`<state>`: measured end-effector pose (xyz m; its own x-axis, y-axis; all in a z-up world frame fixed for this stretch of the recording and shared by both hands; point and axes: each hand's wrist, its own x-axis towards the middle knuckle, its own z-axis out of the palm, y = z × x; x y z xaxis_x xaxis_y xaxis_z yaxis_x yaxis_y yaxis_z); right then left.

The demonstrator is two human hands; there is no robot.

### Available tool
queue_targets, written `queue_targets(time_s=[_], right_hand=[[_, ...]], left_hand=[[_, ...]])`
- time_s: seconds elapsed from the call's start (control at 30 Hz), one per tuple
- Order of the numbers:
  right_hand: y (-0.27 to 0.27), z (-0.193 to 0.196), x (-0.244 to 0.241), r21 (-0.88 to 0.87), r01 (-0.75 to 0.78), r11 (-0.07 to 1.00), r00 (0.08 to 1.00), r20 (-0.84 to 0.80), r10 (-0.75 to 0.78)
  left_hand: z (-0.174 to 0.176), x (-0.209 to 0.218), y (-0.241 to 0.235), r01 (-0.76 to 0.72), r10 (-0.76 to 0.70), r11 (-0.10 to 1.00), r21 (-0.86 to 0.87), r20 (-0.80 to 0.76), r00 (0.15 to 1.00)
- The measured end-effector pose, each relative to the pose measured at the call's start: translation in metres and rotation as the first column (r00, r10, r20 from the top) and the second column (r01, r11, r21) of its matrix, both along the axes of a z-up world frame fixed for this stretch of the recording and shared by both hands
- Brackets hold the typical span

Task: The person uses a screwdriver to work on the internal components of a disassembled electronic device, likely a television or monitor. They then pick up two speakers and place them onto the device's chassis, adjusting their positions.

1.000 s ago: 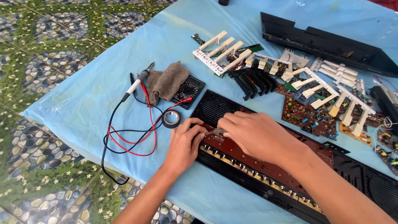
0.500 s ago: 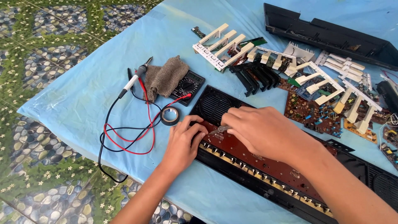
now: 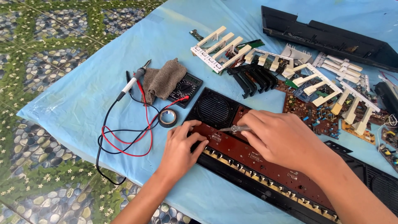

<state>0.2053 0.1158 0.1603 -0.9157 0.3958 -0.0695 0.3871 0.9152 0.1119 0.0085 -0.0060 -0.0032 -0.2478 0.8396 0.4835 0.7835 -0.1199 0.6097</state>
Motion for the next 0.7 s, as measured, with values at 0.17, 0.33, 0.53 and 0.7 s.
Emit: queue_targets(time_s=[0.17, 0.33, 0.53, 0.7], right_hand=[[0.006, -0.004, 0.020, 0.009, 0.000, 1.000, 1.000, -0.011, 0.000], [0.007, -0.005, 0.031, 0.006, 0.028, 1.000, 1.000, -0.008, -0.027], [0.003, -0.013, 0.017, 0.012, -0.004, 1.000, 0.999, -0.054, 0.004], [0.000, -0.018, 0.010, 0.012, -0.067, 0.998, 0.992, -0.111, 0.068]], left_hand=[[0.004, 0.001, -0.001, 0.033, 0.012, 0.987, 0.158, -0.274, 0.962], [-0.006, -0.003, 0.000, 0.047, 0.024, 0.975, 0.216, -0.315, 0.949], [-0.004, -0.011, 0.000, 0.109, -0.107, 0.988, 0.111, -0.028, 0.994], [-0.008, -0.014, 0.006, 0.104, -0.105, 0.994, 0.021, 0.028, 0.994]])
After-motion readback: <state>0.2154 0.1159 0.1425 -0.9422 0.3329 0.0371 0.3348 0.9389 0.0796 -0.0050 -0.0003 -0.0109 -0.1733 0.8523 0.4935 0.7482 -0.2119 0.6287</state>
